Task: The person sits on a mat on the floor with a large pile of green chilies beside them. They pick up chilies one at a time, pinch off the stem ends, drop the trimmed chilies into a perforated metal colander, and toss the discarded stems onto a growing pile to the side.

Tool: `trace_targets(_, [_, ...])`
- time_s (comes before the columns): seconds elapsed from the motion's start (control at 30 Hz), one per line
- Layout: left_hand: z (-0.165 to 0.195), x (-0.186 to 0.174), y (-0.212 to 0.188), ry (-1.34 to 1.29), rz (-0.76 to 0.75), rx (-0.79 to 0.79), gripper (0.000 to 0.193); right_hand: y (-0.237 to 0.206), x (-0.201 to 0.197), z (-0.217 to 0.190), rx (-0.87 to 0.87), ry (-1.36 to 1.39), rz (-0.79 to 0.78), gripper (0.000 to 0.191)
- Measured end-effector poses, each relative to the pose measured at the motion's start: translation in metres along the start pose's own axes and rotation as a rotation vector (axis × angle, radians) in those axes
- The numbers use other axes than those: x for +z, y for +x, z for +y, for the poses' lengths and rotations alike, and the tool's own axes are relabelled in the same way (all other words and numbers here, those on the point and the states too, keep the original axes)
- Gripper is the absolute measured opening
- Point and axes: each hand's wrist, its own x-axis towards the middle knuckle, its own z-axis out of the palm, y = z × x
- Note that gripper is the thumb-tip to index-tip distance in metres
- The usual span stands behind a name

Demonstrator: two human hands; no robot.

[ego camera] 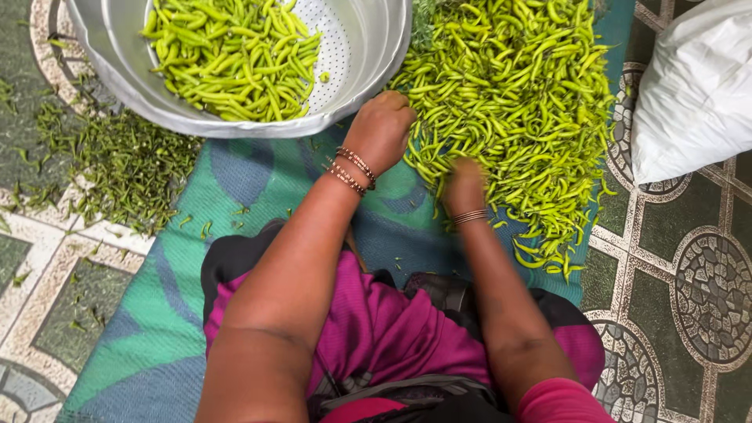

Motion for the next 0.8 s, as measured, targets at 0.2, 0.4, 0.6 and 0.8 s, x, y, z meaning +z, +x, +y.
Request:
trace_targets(0.2, [-0.008,0.012,-0.003,0.034,-0.085,-0.040,0.005,-0.010,-0.007,0.036,0.058,0.129,0.006,0.069])
trace_targets(0.4, [-0.020,0.016,-0.015,0.022,-0.178,-0.080,0.007,-0.023,0.027,-0.073,-0.080,-0.073,-0.176,0.041])
trace_targets(0.6, [-0.028,0.021,-0.018,0.025,-0.167,-0.099,0.007,-0.031,0.040,-0.094,-0.221,-0.019,-0.261,0.016])
trace_targets(0.8, [-0.035,0.038,-0.023,0.039,-0.248,-0.191,0.009,0.010,0.011,-0.024,0.444,0.621,-0.250,0.025])
